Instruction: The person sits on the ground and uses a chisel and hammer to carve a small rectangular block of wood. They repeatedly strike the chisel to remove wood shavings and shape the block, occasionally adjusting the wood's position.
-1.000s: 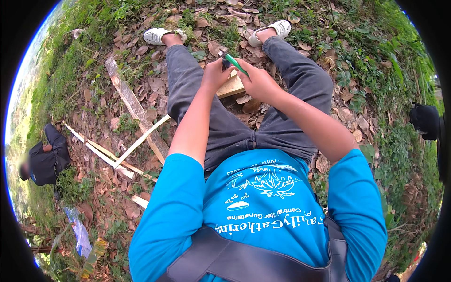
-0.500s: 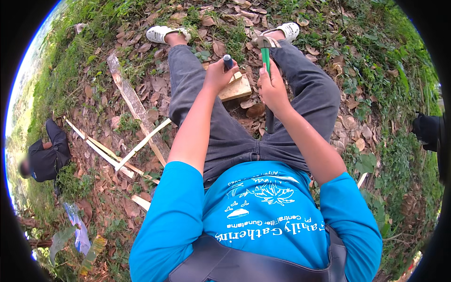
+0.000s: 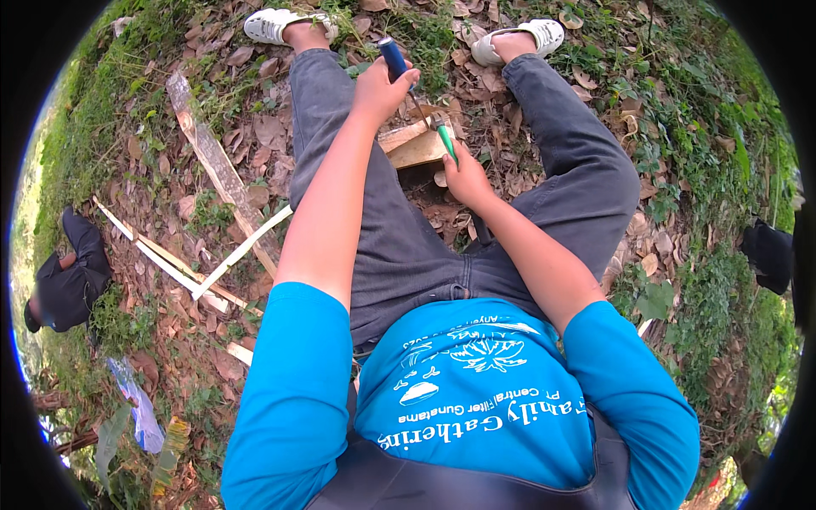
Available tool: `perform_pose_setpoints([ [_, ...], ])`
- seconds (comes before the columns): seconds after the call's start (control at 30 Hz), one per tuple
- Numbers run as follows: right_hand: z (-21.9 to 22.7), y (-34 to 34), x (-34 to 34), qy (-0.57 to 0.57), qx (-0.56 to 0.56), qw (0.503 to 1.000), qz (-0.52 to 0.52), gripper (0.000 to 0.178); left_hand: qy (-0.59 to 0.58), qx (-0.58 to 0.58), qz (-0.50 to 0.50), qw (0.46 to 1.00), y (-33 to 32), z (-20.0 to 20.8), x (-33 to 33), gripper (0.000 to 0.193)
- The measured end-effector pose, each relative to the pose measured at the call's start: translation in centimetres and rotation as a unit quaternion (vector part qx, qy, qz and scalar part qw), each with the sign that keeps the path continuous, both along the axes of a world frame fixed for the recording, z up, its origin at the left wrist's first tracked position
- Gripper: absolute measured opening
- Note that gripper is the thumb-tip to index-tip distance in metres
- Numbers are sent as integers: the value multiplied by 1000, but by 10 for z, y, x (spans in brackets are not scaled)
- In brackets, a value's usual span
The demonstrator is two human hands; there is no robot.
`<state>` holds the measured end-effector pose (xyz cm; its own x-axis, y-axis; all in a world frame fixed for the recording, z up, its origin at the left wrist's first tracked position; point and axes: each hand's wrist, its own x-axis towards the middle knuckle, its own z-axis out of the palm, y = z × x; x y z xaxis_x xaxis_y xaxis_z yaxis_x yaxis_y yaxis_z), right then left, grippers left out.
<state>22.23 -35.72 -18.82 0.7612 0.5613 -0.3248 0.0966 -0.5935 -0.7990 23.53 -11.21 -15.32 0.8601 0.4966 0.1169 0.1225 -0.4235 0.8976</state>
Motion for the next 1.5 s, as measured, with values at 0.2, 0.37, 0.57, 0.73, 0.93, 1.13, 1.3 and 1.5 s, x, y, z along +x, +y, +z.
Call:
perform_pose_setpoints([
  [0.2, -13, -10, 3, -30, -2, 1000, -8, 50, 35, -209, -5, 977, 4, 8, 14, 28],
  [0.37, -10, -5, 4, 7, 11, 1000, -9, 50, -44, -126, -42, 990, -18, 34, -11, 25],
  [0.57, -9, -6, 8, 12, 23, 1000, -3, 50, -53, -26, -51, 997, -43, 43, -25, 19],
  [0.73, -9, -9, 13, 42, 44, 998, 9, 49, -62, -23, -62, 996, -49, 35, -27, 19],
  [0.93, -14, -11, 13, 21, 62, 998, 9, 49, -51, -7, -68, 996, -52, 37, -26, 18],
  [1.13, -7, -9, 14, 47, 38, 998, 12, 50, -48, -15, -75, 996, -55, 42, -28, 19],
  [1.3, -17, -11, 16, 15, 53, 998, 14, 50, -59, -7, -79, 995, -56, 35, -27, 20],
  [1.5, -15, -10, 13, 4, 58, 998, 20, 50, -61, -5, -91, 994, -55, 36, -26, 22],
])
